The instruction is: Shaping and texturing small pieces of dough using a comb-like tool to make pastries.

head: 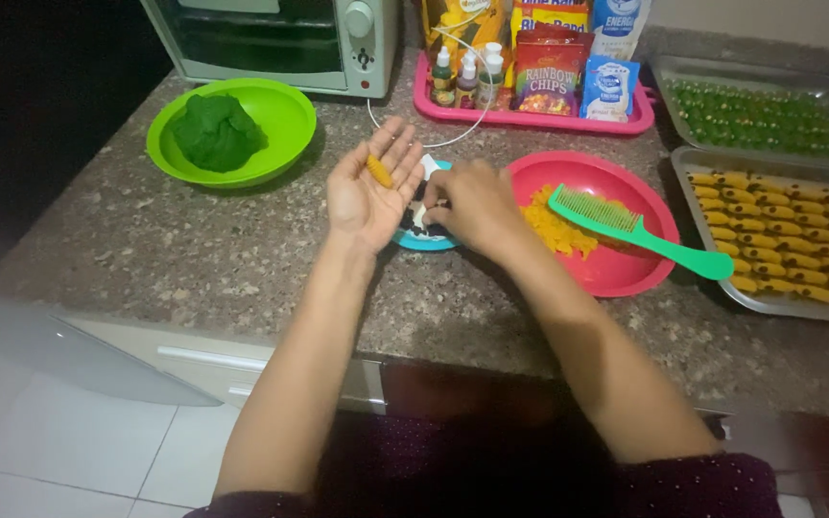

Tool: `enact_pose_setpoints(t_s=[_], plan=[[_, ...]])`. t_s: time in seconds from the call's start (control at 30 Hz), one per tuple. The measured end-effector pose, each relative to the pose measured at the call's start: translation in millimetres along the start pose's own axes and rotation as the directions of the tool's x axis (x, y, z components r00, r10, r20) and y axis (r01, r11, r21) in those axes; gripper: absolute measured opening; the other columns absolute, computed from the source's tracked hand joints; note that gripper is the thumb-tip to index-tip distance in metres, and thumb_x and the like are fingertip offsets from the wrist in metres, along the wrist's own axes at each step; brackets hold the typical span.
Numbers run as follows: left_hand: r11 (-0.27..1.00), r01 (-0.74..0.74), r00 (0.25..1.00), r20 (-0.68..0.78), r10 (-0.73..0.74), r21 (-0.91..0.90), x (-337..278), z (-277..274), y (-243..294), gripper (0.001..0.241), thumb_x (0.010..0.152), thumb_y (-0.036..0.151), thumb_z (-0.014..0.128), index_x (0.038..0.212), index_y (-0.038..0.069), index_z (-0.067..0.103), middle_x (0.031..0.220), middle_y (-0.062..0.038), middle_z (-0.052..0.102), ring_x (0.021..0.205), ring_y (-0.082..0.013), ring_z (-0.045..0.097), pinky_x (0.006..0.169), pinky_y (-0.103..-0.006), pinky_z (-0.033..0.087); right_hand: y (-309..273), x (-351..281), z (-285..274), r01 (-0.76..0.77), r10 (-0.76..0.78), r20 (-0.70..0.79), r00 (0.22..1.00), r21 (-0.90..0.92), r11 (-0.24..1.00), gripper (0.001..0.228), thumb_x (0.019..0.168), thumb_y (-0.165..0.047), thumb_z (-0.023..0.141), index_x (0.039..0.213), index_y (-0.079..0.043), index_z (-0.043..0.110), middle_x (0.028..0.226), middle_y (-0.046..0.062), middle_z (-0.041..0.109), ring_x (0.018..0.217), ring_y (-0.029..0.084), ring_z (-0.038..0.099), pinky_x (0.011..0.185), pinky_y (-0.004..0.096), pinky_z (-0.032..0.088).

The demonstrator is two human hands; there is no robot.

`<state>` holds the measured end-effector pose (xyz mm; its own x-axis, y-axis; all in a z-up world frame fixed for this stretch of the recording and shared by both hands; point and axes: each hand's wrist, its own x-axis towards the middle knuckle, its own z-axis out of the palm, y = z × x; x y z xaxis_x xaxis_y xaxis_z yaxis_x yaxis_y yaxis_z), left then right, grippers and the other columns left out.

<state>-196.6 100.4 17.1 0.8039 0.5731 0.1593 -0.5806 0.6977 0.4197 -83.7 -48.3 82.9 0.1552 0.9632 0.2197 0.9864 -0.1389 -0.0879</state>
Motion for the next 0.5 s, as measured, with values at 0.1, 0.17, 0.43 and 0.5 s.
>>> enact_pose_setpoints(t_s=[0.1,0.17,0.43,0.5], plan=[[1.0,0.008,1.0,0.002,-0.008,0.007,-1,2,-3,0.051,0.1,0.036,0.047,0.144,0.014,0.059,0.141,-0.01,0.064,0.126,-0.027,0.065,0.107,-0.0429,0.056,4,-2,-5,-0.045,0.049,-0.024,0.999,0.138,0.989,0.015,0.084,-0.033,0.081,0.089,-0.023,0.071,0.092,0.008,0.067,0.103,0.038,0.063,0.083,0.055,0.045],[0.998,0.001,1.0,0.023,-0.002,0.059,-3,5,-5,0.053,0.101,0.037,0.045,0.146,0.012,0.057,0.143,-0.009,0.063,0.125,-0.0236,0.064,0.109,-0.0398,0.053,7,-4,-7,-0.053,0.094,-0.105,0.99,0.34,0.939,0.01,0.085,-0.03,0.081,0.088,-0.022,0.075,0.084,0.007,0.074,0.093,0.036,0.07,0.076,0.051,0.048],[0.993,0.096,0.994,0.046,-0.1,0.072,21,-27,-38,0.05,0.1,0.034,0.05,0.141,0.008,0.06,0.134,-0.014,0.068,0.11,-0.0203,0.069,0.097,-0.0373,0.059,21,20,30,0.09,0.229,-0.292,0.928,0.775,0.626,0.009,0.085,-0.017,0.081,0.093,-0.013,0.079,0.086,0.008,0.076,0.083,0.02,0.066,0.077,0.033,0.052],[0.992,0.11,0.993,0.035,-0.112,0.069,25,-33,-43,0.049,0.099,0.034,0.052,0.139,0.009,0.062,0.131,-0.011,0.07,0.107,-0.0171,0.069,0.096,-0.0358,0.059,20,18,27,0.08,0.257,-0.293,0.921,0.788,0.61,0.009,0.085,-0.016,0.08,0.094,-0.014,0.08,0.084,0.005,0.075,0.08,0.015,0.064,0.073,0.029,0.05]])
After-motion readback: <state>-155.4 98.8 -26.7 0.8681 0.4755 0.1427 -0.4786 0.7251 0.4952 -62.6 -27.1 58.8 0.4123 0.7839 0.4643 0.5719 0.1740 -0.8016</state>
